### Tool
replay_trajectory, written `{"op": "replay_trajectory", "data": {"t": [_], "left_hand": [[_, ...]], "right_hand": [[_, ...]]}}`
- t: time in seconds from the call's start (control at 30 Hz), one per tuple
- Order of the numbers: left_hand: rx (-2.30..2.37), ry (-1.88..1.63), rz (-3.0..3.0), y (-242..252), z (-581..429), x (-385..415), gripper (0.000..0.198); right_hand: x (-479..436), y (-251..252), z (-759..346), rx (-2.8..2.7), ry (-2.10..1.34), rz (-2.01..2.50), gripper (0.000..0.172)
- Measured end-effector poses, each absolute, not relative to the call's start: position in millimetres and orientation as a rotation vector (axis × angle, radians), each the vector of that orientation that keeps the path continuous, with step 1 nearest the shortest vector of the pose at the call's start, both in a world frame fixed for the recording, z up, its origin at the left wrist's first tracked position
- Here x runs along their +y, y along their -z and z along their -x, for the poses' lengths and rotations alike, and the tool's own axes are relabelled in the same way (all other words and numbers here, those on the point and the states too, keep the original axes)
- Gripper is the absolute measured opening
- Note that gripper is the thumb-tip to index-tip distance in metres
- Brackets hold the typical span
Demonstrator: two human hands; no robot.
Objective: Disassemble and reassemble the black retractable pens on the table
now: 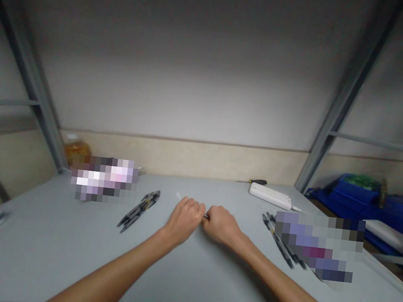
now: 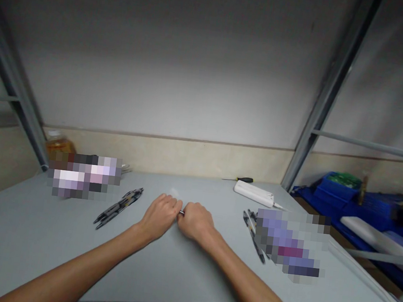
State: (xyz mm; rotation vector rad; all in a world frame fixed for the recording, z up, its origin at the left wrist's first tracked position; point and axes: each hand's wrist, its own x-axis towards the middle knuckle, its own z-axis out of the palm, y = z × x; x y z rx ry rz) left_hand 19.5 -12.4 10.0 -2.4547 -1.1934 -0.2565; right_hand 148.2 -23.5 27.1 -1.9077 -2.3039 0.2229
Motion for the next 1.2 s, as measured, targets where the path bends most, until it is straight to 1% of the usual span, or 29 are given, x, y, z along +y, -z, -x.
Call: {"op": "replay_trajectory", "data": {"t": [0.17, 0.27, 0.37, 0.47, 0.57, 0.63, 0.7, 0.83, 1.0, 1.13, 1.2], "left_hand": [[-1.511, 0.129, 2.499, -8.0, -22.1, -12.8, 0.024], [-1.671, 0.158, 2.491, -5.8, -22.9, -12.8, 0.026], [-1.737, 0.199, 2.544, -2.6, -22.0, -12.0, 0.023], [-1.613, 0.348, 2.635, -2.5, -17.9, -11.6, 0.022], [-1.28, 0.504, 2.705, -6.1, -12.4, -9.8, 0.022], [-1.09, 0.513, 2.717, -7.9, -9.6, -7.0, 0.022], [-0.998, 0.491, 2.709, -7.5, -8.1, -3.7, 0.024], [-1.075, 0.556, 2.742, -1.6, -8.5, 0.7, 0.026], [-1.302, 0.763, 2.943, 1.2, -7.3, 1.0, 0.035], [-1.268, 1.084, 2.932, -5.2, -1.2, -0.2, 0.023], [-1.227, 1.16, 2.933, -7.8, 1.7, 0.7, 0.02]], "right_hand": [[-32.1, -17.6, -139.7, -2.387, 0.1, 1.835, 0.034], [-29.7, -13.6, -141.0, -2.461, 0.212, 1.773, 0.032], [-24.7, -11.7, -144.0, -2.502, 0.275, 1.719, 0.029], [-19.9, -10.2, -148.4, -2.469, 0.293, 1.749, 0.027], [-16.2, -8.4, -155.3, -2.379, 0.311, 1.832, 0.028], [-15.0, -7.6, -159.9, -2.352, 0.308, 1.858, 0.031], [-15.2, -7.7, -162.8, -2.362, 0.293, 1.852, 0.034], [-17.8, -10.0, -163.3, -2.397, 0.273, 1.825, 0.032], [-18.0, -12.7, -163.6, -2.414, 0.247, 1.795, 0.028], [-16.9, -12.7, -168.1, -2.338, 0.241, 1.834, 0.028], [-16.5, -12.5, -170.5, -2.324, 0.219, 1.813, 0.028]]}}
